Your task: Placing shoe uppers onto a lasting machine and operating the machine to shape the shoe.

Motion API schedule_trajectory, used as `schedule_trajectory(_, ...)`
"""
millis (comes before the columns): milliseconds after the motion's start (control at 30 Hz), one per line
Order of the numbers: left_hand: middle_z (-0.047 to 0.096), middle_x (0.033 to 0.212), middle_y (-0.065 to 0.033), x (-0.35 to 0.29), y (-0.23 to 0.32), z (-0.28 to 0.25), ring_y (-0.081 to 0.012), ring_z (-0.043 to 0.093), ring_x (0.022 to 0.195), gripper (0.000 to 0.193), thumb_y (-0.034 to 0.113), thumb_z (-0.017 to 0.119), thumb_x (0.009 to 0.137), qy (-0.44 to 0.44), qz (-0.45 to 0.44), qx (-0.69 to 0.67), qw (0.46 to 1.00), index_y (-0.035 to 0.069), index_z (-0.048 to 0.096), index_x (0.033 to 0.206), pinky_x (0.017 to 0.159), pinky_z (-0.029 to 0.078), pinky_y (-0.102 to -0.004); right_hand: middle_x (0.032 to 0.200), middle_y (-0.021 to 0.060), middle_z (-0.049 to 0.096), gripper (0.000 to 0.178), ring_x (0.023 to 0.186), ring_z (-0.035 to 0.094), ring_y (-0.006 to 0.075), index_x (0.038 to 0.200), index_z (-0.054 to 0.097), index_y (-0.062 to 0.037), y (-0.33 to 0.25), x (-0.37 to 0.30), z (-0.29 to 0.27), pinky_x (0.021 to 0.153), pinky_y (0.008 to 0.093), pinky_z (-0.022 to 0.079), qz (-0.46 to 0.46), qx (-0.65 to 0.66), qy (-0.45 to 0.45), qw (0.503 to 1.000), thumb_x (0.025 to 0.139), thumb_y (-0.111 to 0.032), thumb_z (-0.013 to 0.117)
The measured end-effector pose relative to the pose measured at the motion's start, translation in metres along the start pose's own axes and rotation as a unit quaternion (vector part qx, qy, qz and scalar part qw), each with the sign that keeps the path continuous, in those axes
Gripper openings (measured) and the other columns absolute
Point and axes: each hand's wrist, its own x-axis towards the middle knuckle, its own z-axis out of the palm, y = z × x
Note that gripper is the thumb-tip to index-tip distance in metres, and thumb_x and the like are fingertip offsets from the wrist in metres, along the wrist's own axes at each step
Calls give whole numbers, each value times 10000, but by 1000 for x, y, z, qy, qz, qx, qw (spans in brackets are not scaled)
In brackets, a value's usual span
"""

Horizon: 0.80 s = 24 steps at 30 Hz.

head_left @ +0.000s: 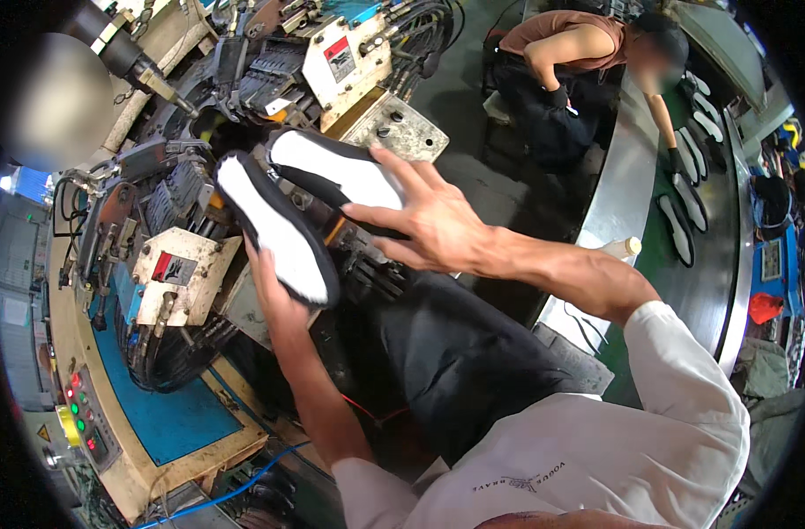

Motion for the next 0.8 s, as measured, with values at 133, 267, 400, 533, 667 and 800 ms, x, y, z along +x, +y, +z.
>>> schedule_trajectory(133, 628, 1460, -221, -119, 1, -1, -383, 683, 1232, 830, 696, 421, 1092, 62, -46, -190, 979, 79, 411, 1647, 990, 591, -543, 1682, 343, 333, 567, 1229, 585, 542, 1454, 710, -339, -2, 52, 43, 1055, 573, 548, 2, 1, -3, 1000, 895, -321, 802)
schedule_trajectory(267, 706, 1212, -213, -201, -13, 3, -379, 704, 866, 911, 797, 323, 1057, 113, -96, -217, 965, 59, 491, 1563, 730, 605, -506, 1696, 330, 313, 539, 1221, 588, 547, 1466, 703, -352, 4, 75, 96, 1031, 569, 576, 23, -3, 2, 1000, 931, -369, 766)
schedule_trajectory(400, 702, 1160, -198, -270, -15, 23, -352, 695, 851, 864, 751, 317, 1073, 213, -133, -124, 960, 42, 517, 1525, 766, 598, -474, 1699, 331, 297, 552, 1212, 590, 520, 1471, 694, -364, -4, 83, 111, 1043, 544, 573, 53, 4, -32, 998, 925, -396, 765)
schedule_trajectory(533, 701, 1181, -195, -301, -36, 9, -346, 705, 887, 862, 736, 344, 1074, 193, -182, -153, 952, 12, 529, 1504, 837, 597, -456, 1703, 348, 275, 643, 1243, 571, 518, 1532, 630, -347, -17, 76, 114, 1091, 548, 538, 55, -30, -35, 997, 913, -416, 790)
schedule_trajectory(667, 685, 1245, -219, -321, -59, -1, -383, 704, 999, 854, 723, 406, 1068, 185, -196, -185, 945, 7, 523, 1519, 925, 597, -495, 1724, 393, 187, 862, 1486, 362, 633, 1634, 486, -247, -33, 52, 130, 1214, 627, 425, -4, -45, 2, 999, 861, -338, 858)
schedule_trajectory(800, 675, 1301, -242, -337, -78, -7, -441, 676, 1081, 860, 719, 494, 1035, 191, -224, -254, 921, 30, 512, 1550, 993, 573, -573, 1737, 379, 159, 860, 1510, 322, 647, 1657, 443, -244, -28, 45, 134, 1211, 649, 418, 4, -37, 17, 999, 890, -288, 830)
